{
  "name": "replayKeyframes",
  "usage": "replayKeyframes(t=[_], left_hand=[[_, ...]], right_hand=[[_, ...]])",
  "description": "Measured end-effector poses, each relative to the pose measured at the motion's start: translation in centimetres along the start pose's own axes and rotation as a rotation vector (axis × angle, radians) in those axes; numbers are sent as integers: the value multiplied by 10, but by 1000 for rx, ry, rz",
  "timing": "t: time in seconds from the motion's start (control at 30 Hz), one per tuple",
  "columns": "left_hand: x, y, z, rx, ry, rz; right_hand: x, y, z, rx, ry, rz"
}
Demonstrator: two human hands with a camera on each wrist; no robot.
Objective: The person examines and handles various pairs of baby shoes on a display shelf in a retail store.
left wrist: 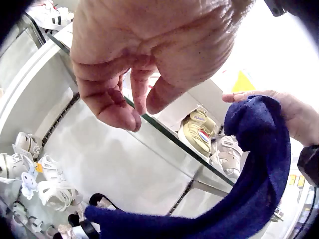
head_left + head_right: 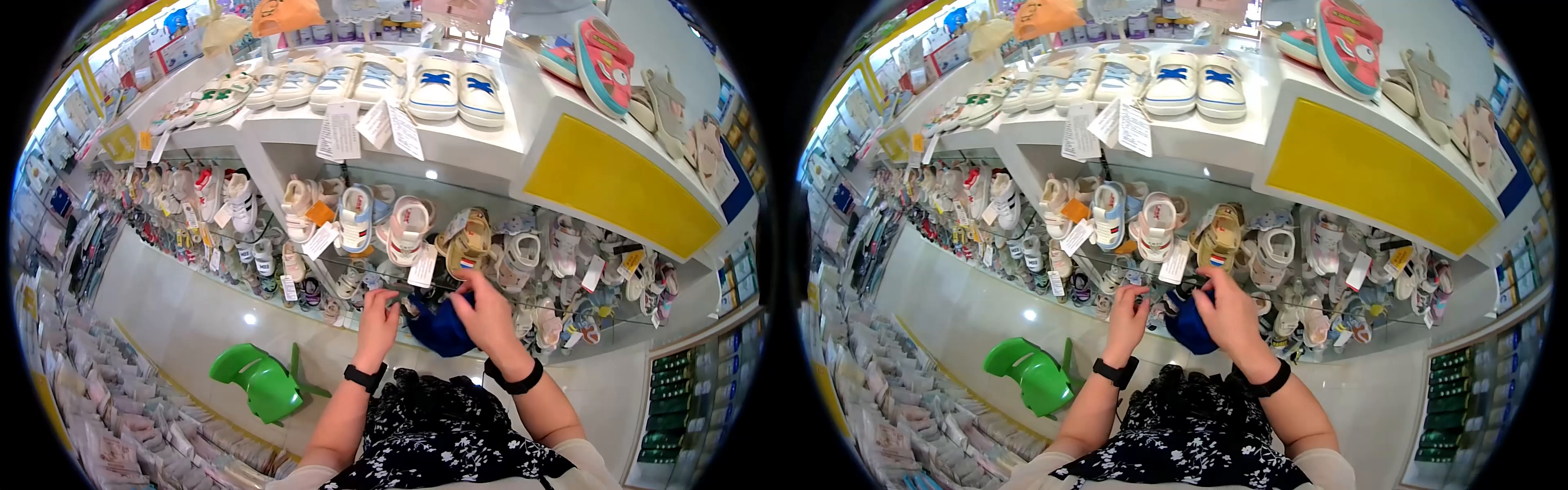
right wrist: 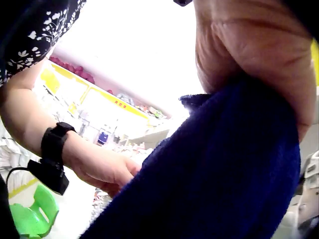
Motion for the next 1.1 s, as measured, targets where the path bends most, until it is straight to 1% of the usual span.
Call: replayKeyframes(t=[0.03,0.07,0.1,0.2,0.3,0.4,0.5,0.57,0.63,0.77,0.8,0.87,0.9,0.93,1.03,1.1], left_hand=[[-1,1,3,-3,13,22],[-2,1,5,-6,26,43],[-4,12,-2,13,50,32],[-18,25,-1,66,52,46],[-35,27,-9,77,94,31],[-48,31,-25,68,169,20],[-60,39,-43,60,217,-41],[-67,44,-58,44,329,-142],[-68,56,-73,3,424,-246],[-67,87,-99,138,346,-428],[-68,95,-105,195,253,-389],[-74,103,-115,214,216,-466],[-73,108,-118,230,201,-510],[-73,110,-123,275,158,-599],[-57,115,-128,312,167,-686],[-53,113,-127,296,185,-698]], right_hand=[[-3,-7,2,-89,-26,-20],[-4,-12,1,-115,-9,23],[-11,-17,-8,-138,10,31],[-15,-22,-18,-138,87,130],[-16,-20,-33,-137,144,137],[-25,-13,-51,-186,101,229],[-26,-14,-49,-246,5,156],[-14,-31,-28,-263,46,50],[-17,-47,-7,-281,76,-3],[-23,-77,31,-266,83,-73],[-24,-83,39,-247,103,-99],[-32,-86,48,-213,117,-160],[-35,-86,54,-184,160,-179],[-38,-85,56,-178,162,-183],[-52,-75,58,-140,173,-178],[-54,-70,59,-121,184,-173]])
Point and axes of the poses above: each hand's wrist, its own z-axis away from the middle knuckle, its own y-axis out of the palm, x = y × z, the point moved 4 cm from there along -z, towards the middle knuckle, and after that the axes turned 11 degrees about y, right-handed, at the moved point
